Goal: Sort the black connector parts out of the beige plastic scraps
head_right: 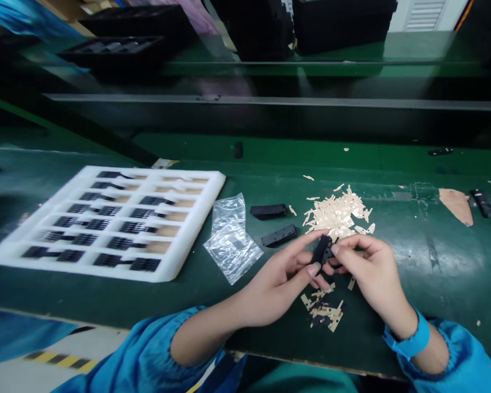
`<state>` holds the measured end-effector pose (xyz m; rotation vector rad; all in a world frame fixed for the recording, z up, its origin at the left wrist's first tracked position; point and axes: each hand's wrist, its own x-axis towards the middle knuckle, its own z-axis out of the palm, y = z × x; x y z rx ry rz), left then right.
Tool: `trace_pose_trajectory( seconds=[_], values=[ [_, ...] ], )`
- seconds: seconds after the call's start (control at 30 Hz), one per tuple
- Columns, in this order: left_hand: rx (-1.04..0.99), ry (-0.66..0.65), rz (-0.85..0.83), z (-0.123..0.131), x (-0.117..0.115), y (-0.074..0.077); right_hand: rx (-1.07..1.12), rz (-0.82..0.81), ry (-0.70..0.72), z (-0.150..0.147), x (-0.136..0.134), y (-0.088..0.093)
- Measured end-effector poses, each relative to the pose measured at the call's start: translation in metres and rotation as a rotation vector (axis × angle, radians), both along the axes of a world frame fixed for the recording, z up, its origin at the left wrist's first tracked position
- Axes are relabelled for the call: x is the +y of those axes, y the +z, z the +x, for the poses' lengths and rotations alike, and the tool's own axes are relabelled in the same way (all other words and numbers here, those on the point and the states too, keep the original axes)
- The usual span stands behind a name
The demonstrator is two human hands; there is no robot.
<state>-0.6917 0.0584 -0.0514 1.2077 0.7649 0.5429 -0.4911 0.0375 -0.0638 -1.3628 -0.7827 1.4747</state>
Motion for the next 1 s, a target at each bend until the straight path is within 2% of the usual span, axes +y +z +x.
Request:
trace_pose_trajectory(
  seconds=[0.6, 1.0],
  values=[
    [0.040, 0.013, 0.101, 0.0024, -0.0038, -0.0005, -0.033, 0.008, -0.037, -0.0050, -0.0006, 0.0054],
    [0.002, 0.006, -0.015, 0.0017, -0.0016, -0.0006, -0.044, 0.021, -0.001, -0.0044, -0.0006, 0.0031]
  ],
)
